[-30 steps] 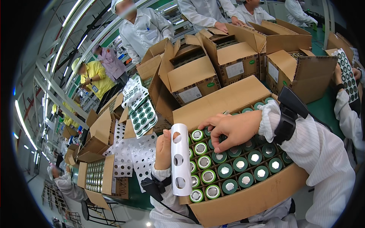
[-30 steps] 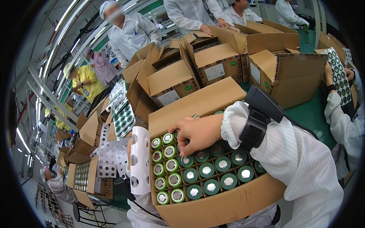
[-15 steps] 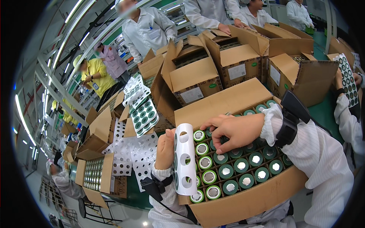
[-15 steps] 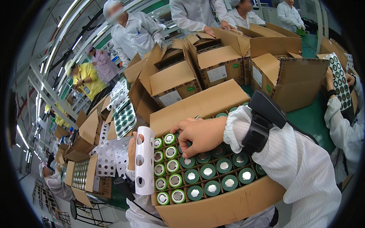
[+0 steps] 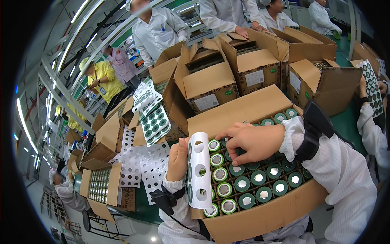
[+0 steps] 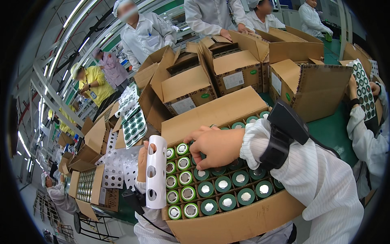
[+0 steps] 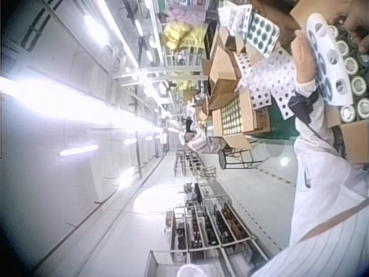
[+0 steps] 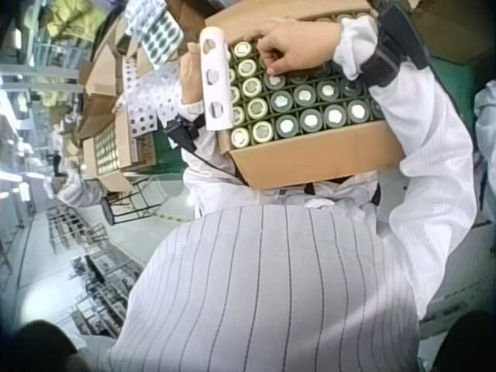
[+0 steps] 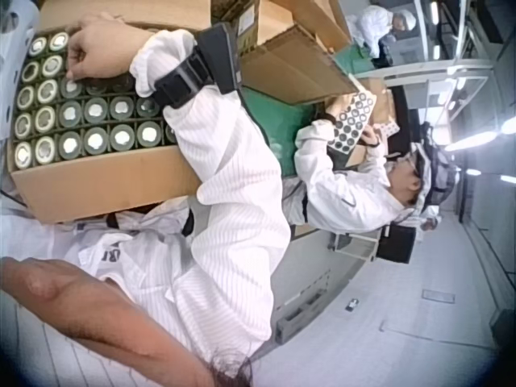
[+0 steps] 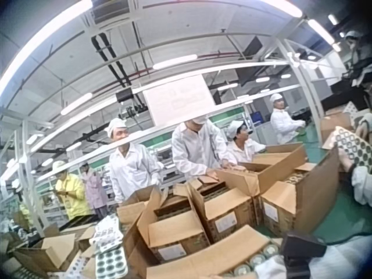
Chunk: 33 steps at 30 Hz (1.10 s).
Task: Applying circular green insulator stickers to the tops of cylindrical battery cells in boxes.
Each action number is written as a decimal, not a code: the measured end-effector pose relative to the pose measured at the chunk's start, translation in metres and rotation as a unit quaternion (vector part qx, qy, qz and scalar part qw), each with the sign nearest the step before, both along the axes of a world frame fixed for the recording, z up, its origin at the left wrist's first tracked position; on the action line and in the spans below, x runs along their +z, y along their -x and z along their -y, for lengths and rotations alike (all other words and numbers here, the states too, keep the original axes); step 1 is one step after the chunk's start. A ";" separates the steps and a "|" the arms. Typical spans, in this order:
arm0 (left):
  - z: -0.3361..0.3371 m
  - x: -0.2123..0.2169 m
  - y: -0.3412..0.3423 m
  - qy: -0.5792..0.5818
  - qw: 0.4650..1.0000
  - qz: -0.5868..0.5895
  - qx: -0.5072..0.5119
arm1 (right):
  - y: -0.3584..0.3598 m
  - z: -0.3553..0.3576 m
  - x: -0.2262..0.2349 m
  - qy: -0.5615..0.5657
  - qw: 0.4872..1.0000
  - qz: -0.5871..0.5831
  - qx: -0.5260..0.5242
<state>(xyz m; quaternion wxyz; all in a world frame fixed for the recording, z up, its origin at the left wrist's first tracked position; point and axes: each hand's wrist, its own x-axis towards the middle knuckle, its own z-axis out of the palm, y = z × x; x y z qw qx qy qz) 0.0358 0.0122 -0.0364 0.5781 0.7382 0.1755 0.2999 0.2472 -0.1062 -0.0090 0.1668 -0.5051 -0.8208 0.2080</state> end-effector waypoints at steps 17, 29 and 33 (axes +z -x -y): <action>-0.002 -0.007 0.000 0.043 0.999 0.008 0.019 | 0.016 0.014 -0.003 -0.164 0.983 0.076 -0.029; -0.011 -0.016 0.006 0.010 0.996 0.011 0.085 | 0.029 0.016 -0.004 -0.234 0.958 0.159 -0.048; -0.016 -0.024 -0.001 0.034 0.997 0.016 0.061 | 0.039 0.025 -0.007 -0.318 0.921 0.210 -0.087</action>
